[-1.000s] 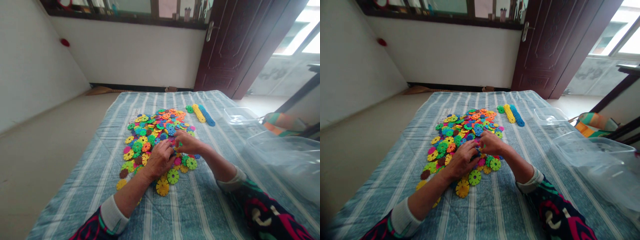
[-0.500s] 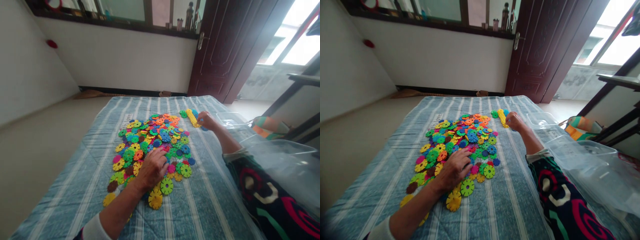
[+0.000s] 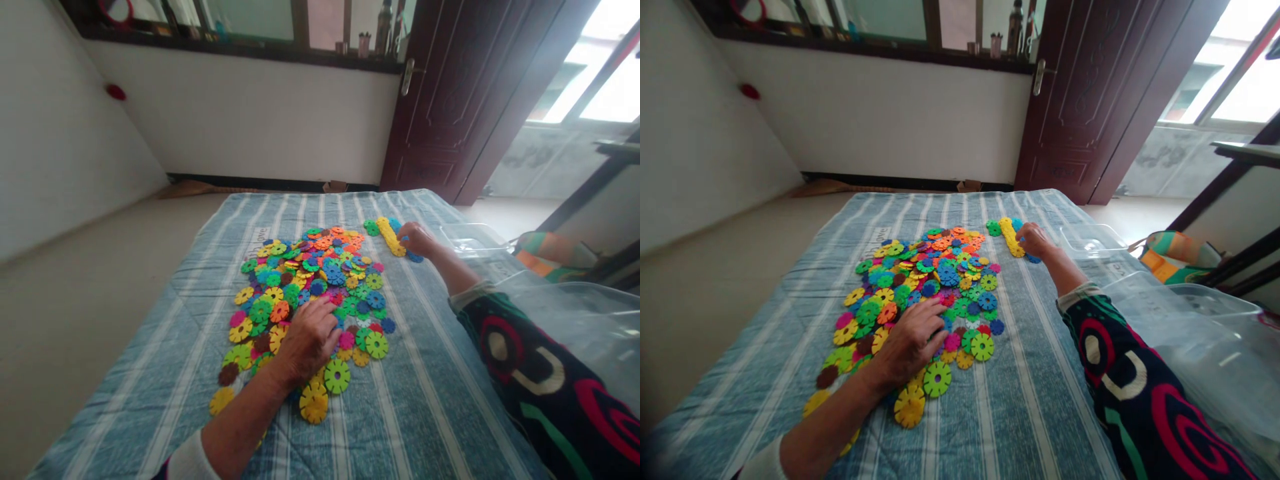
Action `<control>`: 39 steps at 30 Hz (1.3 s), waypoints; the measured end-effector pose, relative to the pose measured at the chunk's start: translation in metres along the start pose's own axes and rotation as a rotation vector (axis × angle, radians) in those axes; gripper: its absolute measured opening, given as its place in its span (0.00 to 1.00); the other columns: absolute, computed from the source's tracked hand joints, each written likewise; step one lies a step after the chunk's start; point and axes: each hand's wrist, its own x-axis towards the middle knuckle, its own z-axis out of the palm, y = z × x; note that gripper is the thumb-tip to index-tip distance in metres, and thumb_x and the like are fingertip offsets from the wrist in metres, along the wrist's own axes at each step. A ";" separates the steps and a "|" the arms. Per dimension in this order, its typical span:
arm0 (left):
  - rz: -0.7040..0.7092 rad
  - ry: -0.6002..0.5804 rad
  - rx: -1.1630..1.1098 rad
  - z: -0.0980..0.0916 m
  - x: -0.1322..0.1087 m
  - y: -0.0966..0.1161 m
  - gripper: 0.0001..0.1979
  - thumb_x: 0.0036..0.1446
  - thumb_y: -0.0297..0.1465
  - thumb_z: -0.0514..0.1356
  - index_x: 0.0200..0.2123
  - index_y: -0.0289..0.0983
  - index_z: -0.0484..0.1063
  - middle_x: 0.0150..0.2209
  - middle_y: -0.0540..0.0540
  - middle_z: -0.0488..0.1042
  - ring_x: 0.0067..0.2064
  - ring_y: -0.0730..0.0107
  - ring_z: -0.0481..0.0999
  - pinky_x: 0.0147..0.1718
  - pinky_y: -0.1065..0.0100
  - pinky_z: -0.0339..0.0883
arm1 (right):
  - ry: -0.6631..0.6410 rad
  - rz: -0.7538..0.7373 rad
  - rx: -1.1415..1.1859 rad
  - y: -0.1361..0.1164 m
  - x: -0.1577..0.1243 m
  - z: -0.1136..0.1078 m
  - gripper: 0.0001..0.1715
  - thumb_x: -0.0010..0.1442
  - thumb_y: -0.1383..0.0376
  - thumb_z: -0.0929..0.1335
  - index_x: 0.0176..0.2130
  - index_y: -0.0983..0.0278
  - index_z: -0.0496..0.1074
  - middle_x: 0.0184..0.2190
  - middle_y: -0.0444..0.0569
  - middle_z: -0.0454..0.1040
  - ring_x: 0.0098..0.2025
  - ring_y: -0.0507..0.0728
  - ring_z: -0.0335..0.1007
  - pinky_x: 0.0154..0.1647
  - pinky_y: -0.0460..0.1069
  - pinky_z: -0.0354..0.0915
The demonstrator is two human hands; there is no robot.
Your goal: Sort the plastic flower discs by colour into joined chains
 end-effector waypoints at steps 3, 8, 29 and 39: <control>-0.003 0.025 -0.003 0.006 -0.002 -0.002 0.04 0.57 0.28 0.60 0.30 0.36 0.73 0.46 0.40 0.78 0.55 0.52 0.72 0.53 0.49 0.65 | -0.008 -0.007 -0.015 -0.013 -0.006 0.002 0.09 0.49 0.75 0.69 0.31 0.66 0.78 0.37 0.53 0.76 0.45 0.60 0.69 0.50 0.53 0.62; 0.025 0.088 0.009 0.012 -0.003 0.000 0.05 0.58 0.30 0.59 0.30 0.37 0.72 0.45 0.40 0.78 0.54 0.53 0.72 0.52 0.52 0.66 | -0.019 -0.263 0.065 -0.075 -0.027 0.008 0.06 0.55 0.71 0.68 0.32 0.63 0.76 0.37 0.51 0.74 0.44 0.58 0.68 0.48 0.53 0.63; -0.226 0.312 0.138 -0.020 -0.001 -0.063 0.08 0.55 0.25 0.56 0.25 0.38 0.70 0.31 0.43 0.77 0.40 0.60 0.76 0.44 0.59 0.71 | -0.094 -0.423 0.066 -0.194 -0.050 0.046 0.09 0.57 0.66 0.70 0.39 0.59 0.79 0.53 0.54 0.67 0.60 0.63 0.55 0.58 0.60 0.59; -0.236 0.290 0.119 -0.017 -0.001 -0.061 0.08 0.57 0.29 0.56 0.27 0.37 0.72 0.33 0.42 0.77 0.41 0.58 0.76 0.45 0.56 0.71 | -0.076 -0.479 0.123 -0.198 -0.058 0.046 0.08 0.57 0.68 0.70 0.38 0.60 0.79 0.48 0.54 0.70 0.59 0.63 0.57 0.58 0.58 0.59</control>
